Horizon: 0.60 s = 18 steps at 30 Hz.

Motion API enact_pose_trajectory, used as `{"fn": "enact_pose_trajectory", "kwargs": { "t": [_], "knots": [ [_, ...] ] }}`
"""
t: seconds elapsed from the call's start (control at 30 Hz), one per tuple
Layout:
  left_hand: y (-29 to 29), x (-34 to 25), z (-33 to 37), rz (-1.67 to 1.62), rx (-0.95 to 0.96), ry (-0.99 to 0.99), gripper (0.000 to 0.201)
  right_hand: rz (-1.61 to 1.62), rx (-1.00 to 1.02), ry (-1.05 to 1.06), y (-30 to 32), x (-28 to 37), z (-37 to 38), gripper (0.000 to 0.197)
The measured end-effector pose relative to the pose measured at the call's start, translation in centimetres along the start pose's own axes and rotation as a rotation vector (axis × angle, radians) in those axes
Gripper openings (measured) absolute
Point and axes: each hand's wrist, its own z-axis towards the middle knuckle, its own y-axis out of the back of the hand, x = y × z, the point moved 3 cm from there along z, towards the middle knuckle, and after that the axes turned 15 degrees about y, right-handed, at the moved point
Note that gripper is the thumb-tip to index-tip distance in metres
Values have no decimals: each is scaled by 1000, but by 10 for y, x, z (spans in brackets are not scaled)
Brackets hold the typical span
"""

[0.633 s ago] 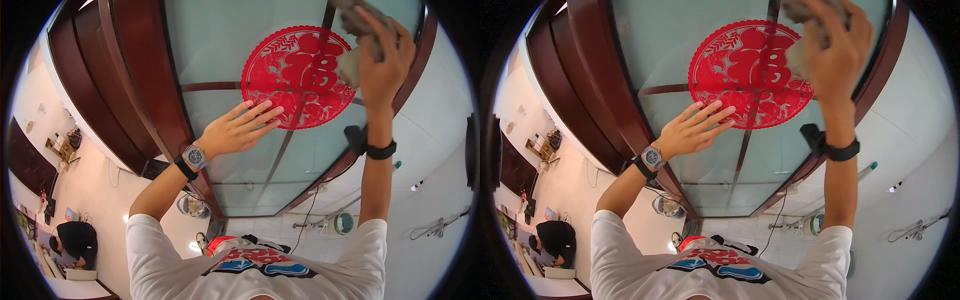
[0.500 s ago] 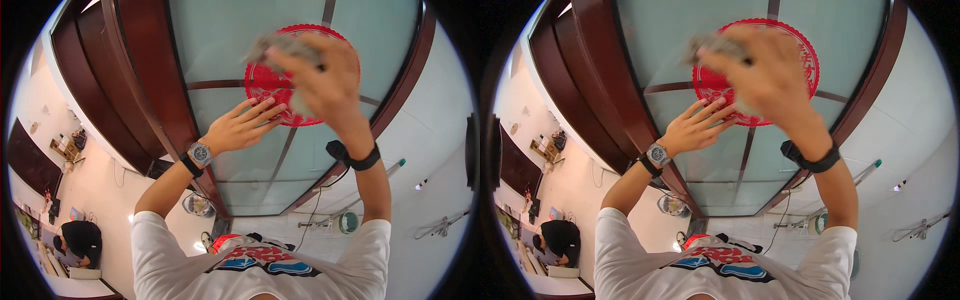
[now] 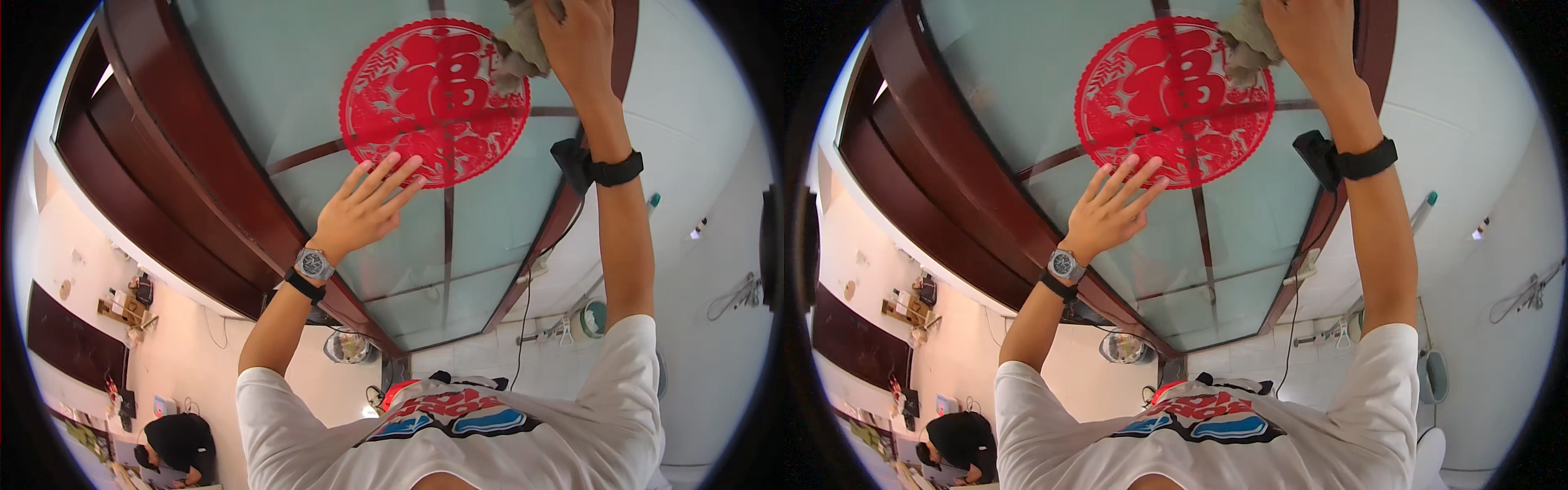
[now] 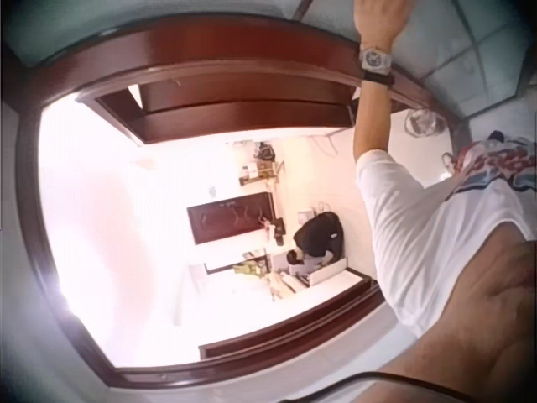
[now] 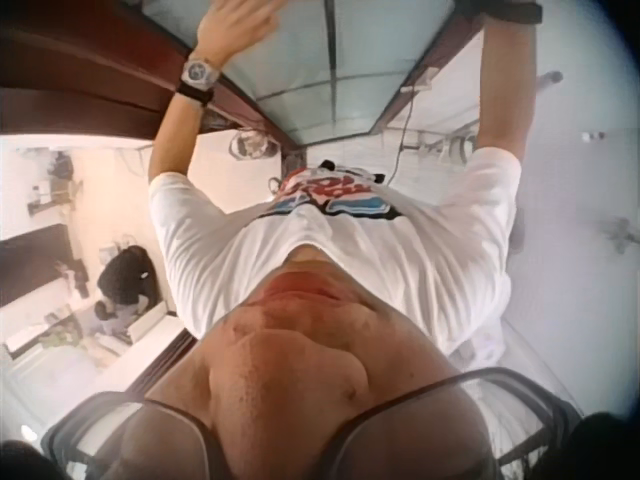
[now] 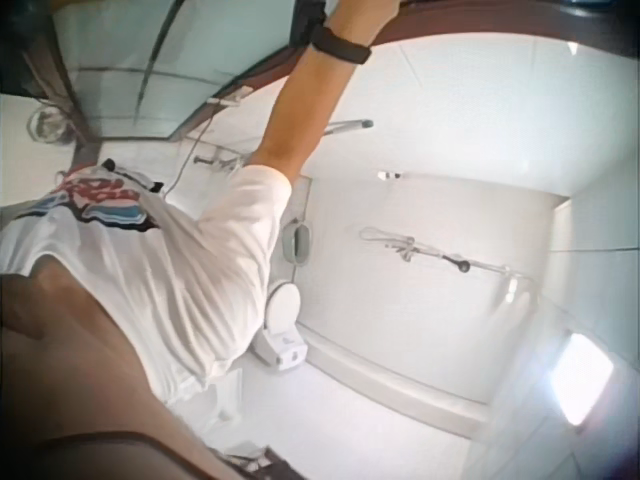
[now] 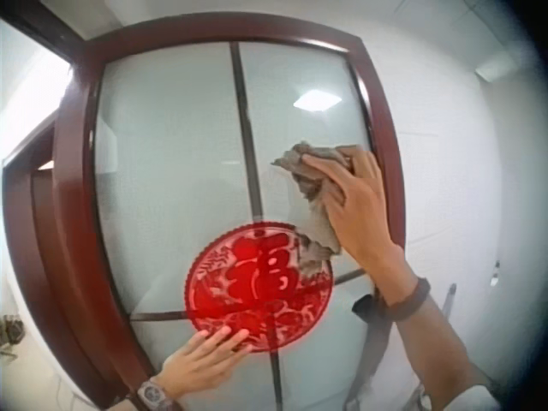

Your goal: The person wipes down a sliding glass door frame, applies a red paper sticker ornament onto the glass pane, wipes a solid wooden room door on both sides, and then wipes the top surface of a refrigerator with a cloth.

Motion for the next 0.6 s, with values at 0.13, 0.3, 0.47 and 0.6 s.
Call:
{"fn": "enact_pose_trajectory", "kwargs": {
  "t": [0.13, 0.3, 0.47, 0.6],
  "knots": [
    [-2, 1, -4, 32, -29, 19, 72, 167, 127, 2, 24, 31, -60, 52],
    [-8, 1, -6, 35, -4, 11, 74, 128, 248, -171, 40, 54, -161, 59],
    [-5, -3, -2, 29, -3, 14, 74, 216, 288, -411, 83, 67, -261, 57],
    [0, -3, -2, 38, 7, 12, 73, 284, 399, -573, 120, 68, -276, 58]
  ]
}}
